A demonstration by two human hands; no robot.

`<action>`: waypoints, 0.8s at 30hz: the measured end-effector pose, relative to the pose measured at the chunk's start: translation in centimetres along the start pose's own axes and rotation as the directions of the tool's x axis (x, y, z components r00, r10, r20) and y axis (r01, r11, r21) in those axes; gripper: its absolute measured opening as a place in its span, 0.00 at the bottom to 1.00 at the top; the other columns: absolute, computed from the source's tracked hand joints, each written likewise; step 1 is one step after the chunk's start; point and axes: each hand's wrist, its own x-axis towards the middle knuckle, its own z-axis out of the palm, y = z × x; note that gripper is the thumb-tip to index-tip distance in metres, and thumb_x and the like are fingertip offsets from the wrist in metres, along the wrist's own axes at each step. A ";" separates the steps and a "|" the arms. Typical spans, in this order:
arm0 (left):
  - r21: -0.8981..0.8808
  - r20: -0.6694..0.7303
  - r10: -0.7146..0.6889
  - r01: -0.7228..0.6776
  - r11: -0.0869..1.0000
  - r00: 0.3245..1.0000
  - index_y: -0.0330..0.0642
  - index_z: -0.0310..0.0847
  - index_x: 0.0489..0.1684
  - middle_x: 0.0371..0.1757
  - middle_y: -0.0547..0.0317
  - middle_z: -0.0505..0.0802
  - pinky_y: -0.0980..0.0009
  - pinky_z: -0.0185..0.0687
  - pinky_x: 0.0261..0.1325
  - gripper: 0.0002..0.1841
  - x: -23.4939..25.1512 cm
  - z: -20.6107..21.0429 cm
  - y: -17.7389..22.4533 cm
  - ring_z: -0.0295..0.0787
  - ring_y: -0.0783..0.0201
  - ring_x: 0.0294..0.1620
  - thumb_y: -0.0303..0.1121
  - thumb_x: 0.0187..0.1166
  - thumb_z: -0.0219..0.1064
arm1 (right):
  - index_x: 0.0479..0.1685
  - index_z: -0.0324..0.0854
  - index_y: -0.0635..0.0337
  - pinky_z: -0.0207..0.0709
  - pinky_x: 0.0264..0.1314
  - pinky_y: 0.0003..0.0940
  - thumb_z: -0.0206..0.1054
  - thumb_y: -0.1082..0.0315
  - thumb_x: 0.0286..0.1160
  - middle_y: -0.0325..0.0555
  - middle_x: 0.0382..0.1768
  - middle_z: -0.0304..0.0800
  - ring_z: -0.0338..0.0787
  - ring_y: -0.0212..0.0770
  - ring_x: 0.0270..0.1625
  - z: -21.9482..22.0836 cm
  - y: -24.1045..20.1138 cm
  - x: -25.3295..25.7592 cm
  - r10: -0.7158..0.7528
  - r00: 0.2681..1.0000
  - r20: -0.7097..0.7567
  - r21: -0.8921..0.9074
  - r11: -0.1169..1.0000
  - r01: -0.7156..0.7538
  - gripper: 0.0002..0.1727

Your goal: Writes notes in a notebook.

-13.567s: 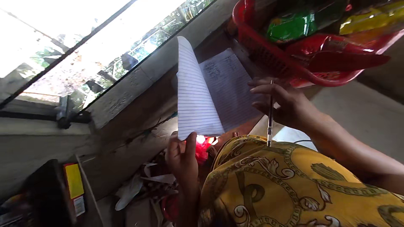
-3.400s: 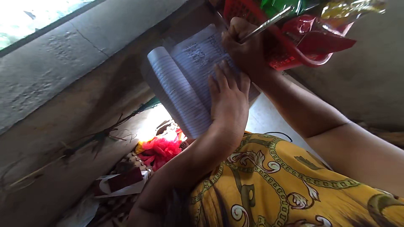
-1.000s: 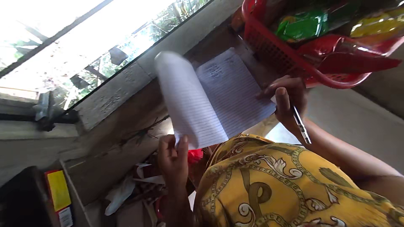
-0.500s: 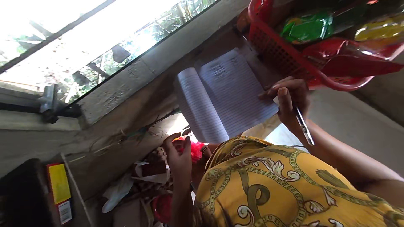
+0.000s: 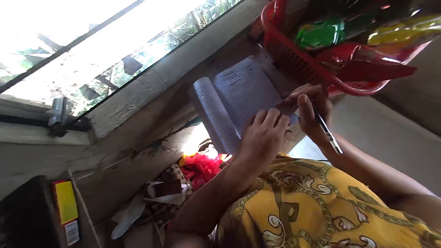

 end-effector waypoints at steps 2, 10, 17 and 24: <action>0.013 -0.030 0.003 -0.003 1.000 1.000 0.44 0.90 0.45 0.46 0.53 0.91 0.61 0.85 0.50 0.08 0.1 0.1 0.0 0.89 0.54 0.51 0.37 0.76 0.73 | 0.49 0.77 0.49 0.90 0.56 0.32 0.54 0.58 0.92 0.30 0.47 0.87 0.91 0.29 0.51 -0.1 0.0 -0.1 -0.007 1.000 0.008 -0.001 1.000 0.007 0.09; -0.366 -0.123 -0.145 0.091 0.926 0.982 0.40 0.86 0.53 0.44 0.57 0.93 0.68 0.87 0.54 0.10 0.0 0.1 -0.1 0.91 0.64 0.45 0.23 0.76 0.69 | 0.52 0.76 0.49 0.85 0.61 0.31 0.51 0.55 0.94 0.33 0.51 0.87 0.89 0.32 0.57 -0.3 0.0 0.0 -0.032 0.998 -0.058 0.028 0.999 0.034 0.12; -0.662 0.006 -0.339 0.258 0.704 0.941 0.38 0.81 0.54 0.43 0.58 0.90 0.80 0.85 0.43 0.13 0.1 -0.5 -0.2 0.87 0.73 0.38 0.24 0.74 0.73 | 0.52 0.78 0.49 0.85 0.67 0.37 0.51 0.57 0.94 0.35 0.53 0.89 0.90 0.36 0.60 -0.1 -0.2 0.1 0.035 0.994 -0.102 0.102 0.995 -0.024 0.12; -0.780 0.035 -0.389 0.268 0.565 0.921 0.40 0.79 0.57 0.37 0.63 0.89 0.84 0.81 0.35 0.16 -0.1 -1.3 -0.7 0.84 0.77 0.32 0.24 0.72 0.75 | 0.56 0.76 0.48 0.85 0.60 0.28 0.53 0.55 0.93 0.33 0.56 0.87 0.89 0.31 0.60 0.0 0.0 -0.2 -0.009 0.998 -0.060 0.078 0.997 0.014 0.11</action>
